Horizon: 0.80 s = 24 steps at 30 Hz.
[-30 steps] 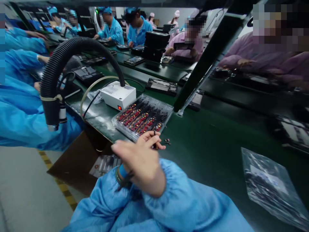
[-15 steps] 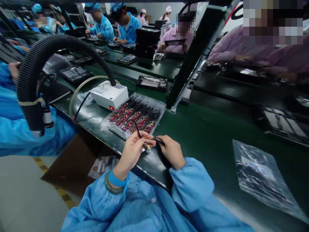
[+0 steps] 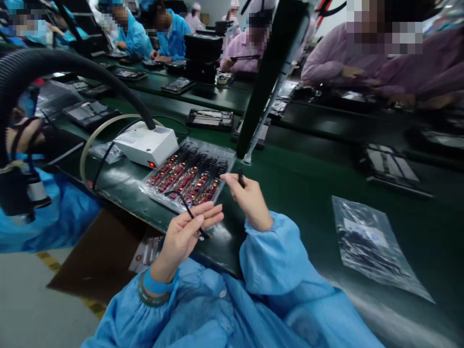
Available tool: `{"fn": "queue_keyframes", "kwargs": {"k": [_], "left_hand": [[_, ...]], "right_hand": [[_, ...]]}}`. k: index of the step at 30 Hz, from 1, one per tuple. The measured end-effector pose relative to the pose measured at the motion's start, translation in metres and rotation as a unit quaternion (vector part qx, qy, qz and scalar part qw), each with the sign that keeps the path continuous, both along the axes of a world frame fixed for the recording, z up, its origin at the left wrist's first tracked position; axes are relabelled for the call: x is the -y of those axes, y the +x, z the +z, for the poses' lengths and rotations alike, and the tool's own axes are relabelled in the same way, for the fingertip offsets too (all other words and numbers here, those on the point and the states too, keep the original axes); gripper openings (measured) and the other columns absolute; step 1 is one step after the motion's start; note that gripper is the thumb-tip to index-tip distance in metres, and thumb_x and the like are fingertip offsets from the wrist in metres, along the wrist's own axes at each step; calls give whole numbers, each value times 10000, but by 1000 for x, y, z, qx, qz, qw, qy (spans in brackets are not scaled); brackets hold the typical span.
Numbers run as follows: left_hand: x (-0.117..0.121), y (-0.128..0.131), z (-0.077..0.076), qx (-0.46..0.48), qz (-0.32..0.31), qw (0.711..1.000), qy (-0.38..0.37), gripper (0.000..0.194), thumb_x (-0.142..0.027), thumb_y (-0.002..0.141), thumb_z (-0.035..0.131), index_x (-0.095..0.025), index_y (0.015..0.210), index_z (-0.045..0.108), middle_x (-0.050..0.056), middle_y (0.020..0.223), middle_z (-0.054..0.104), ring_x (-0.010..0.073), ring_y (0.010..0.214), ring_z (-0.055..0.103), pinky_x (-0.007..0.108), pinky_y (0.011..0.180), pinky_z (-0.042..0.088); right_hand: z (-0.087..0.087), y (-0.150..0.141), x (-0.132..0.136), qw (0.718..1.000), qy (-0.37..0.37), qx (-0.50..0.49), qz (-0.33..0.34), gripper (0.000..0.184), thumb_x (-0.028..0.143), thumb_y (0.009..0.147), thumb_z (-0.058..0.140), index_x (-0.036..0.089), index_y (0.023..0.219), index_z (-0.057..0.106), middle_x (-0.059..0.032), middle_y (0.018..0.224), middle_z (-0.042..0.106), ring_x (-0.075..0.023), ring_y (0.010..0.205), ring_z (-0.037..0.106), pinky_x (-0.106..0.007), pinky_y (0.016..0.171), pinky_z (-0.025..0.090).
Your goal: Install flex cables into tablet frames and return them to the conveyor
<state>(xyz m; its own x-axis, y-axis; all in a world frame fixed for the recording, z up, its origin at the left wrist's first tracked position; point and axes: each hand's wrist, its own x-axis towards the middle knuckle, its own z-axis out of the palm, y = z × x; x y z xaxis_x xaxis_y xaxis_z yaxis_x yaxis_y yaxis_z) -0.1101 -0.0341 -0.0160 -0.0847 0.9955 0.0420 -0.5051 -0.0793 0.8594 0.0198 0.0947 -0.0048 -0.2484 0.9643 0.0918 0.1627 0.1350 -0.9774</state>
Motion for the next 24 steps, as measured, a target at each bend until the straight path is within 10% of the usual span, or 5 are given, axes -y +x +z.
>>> {"fn": "queue_keyframes", "kwargs": {"k": [4,9,13,19,24], "left_hand": [[-1,5,-1,-233,-41,969,67,420,-224,981,474,-319,1390,505,37,1328,601,203,1285,522,405,1169,297],[-25,30,0,-415,-89,879,217,562,-101,955,472,-298,1471,369,14,1362,557,176,1401,348,427,1232,23],[-45,63,-3,-310,-147,921,187,492,-139,949,502,-271,1421,468,38,1292,622,213,1357,428,462,1227,86],[-64,118,-4,-31,-223,971,-78,315,-211,851,625,-174,1158,680,105,984,759,270,979,707,426,872,563],[-84,135,-15,91,-226,950,-197,212,-101,757,614,-110,945,709,62,819,733,52,453,540,157,412,429]], "right_hand": [[-2,89,27,994,39,-89,-54,334,439,897,509,214,850,751,-51,1156,688,-176,899,617,-282,718,475],[-25,212,80,910,32,-183,-371,589,702,860,441,180,739,684,-45,795,711,-101,520,564,-246,485,448],[-47,279,128,849,-4,-215,-482,437,586,686,758,171,796,673,-24,782,709,-119,634,658,-247,609,555],[-85,304,146,877,-7,-44,-478,360,449,671,806,187,885,684,-52,869,719,-206,803,692,-435,831,559],[-103,308,124,870,22,-1,-492,338,420,711,770,185,926,657,-65,925,711,-208,849,664,-452,882,513]]}}
